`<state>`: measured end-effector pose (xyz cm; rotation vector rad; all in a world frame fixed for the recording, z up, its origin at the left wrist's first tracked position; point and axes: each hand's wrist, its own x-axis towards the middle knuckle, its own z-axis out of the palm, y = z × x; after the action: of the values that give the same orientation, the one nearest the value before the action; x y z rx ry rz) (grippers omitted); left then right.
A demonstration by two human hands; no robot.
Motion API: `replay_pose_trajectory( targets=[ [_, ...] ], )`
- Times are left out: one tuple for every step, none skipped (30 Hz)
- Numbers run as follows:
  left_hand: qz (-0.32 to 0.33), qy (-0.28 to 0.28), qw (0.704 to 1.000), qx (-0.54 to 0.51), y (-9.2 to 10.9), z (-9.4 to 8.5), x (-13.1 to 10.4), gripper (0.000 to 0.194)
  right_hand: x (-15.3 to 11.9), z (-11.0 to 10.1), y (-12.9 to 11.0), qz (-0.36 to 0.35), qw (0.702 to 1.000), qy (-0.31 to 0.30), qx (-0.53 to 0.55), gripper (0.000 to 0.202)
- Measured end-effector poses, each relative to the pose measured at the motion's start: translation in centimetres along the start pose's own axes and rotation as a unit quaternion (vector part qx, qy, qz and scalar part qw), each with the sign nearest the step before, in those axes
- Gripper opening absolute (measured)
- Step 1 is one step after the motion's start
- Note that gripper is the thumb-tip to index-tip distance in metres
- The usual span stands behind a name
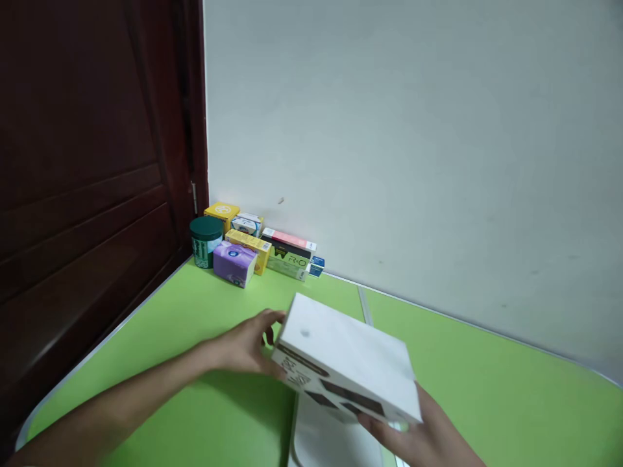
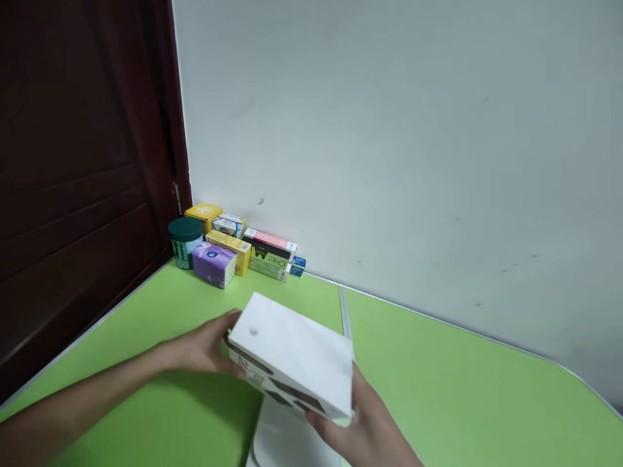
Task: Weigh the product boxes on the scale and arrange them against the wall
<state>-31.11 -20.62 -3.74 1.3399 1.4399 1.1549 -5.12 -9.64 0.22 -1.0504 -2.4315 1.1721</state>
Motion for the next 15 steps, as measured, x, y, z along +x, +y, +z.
replay_pose_trajectory(
  targets=[
    [-0.008, 0.021, 1.0, 0.01, 0.0, -1.2, -0.3, 0.085, 1.3, 0.7, -0.6, -0.018, 1.0, -0.011, 0.011, 0.073],
    [-0.021, 0.052, 0.998, 0.026, -0.1, -2.4, -0.7, 0.079, 2.8, 1.6, -1.3, -0.036, 0.999, -0.024, 0.028, 0.073],
    [-0.037, 0.087, 0.995, 0.044, -0.3, -3.6, -1.1, 0.071, 4.4, 2.7, -1.9, -0.053, 0.997, -0.038, 0.051, 0.073],
    [-0.05, 0.125, 0.989, 0.06, -0.7, -4.7, -1.5, 0.062, 6.1, 3.8, -2.6, -0.066, 0.993, -0.055, 0.077, 0.073],
    [-0.058, 0.162, 0.982, 0.073, -1.2, -5.8, -1.9, 0.054, 7.8, 5.1, -3.3, -0.076, 0.989, -0.074, 0.105, 0.074],
    [-0.061, 0.199, 0.975, 0.081, -1.9, -6.8, -2.4, 0.048, 9.5, 6.4, -4.1, -0.082, 0.983, -0.093, 0.131, 0.075],
    [-0.06, 0.234, 0.967, 0.079, -2.6, -7.7, -2.8, 0.045, 11.2, 7.7, -4.9, -0.088, 0.978, -0.111, 0.155, 0.076],
    [-0.06, 0.272, 0.958, 0.068, -3.3, -8.6, -3.2, 0.047, 12.7, 9.1, -5.8, -0.094, 0.972, -0.127, 0.173, 0.077],
    [-0.062, 0.312, 0.946, 0.056, -4.1, -9.4, -3.5, 0.05, 14.1, 10.4, -6.7, -0.101, 0.967, -0.141, 0.186, 0.078],
    [-0.066, 0.355, 0.931, 0.047, -4.9, -10.3, -3.7, 0.054, 15.3, 11.7, -7.7, -0.111, 0.963, -0.15, 0.196, 0.078],
    [-0.07, 0.397, 0.914, 0.042, -5.7, -11.2, -3.8, 0.057, 16.4, 13.1, -8.6, -0.122, 0.959, -0.154, 0.203, 0.078],
    [-0.072, 0.436, 0.896, 0.039, -6.4, -12.1, -3.8, 0.058, 17.4, 14.4, -9.4, -0.133, 0.958, -0.152, 0.206, 0.078],
    [-0.072, 0.471, 0.878, 0.037, -7.0, -12.9, -3.6, 0.058, 18.3, 15.6, -10.0, -0.14, 0.959, -0.144, 0.202, 0.078],
    [-0.074, 0.501, 0.861, 0.035, -7.6, -13.8, -3.3, 0.057, 19.0, 16.8, -10.5, -0.143, 0.963, -0.131, 0.19, 0.078],
    [-0.079, 0.525, 0.847, 0.032, -8.2, -14.5, -2.9, 0.055, 19.6, 17.7, -10.9, -0.141, 0.969, -0.113, 0.168, 0.078]
  ],
)
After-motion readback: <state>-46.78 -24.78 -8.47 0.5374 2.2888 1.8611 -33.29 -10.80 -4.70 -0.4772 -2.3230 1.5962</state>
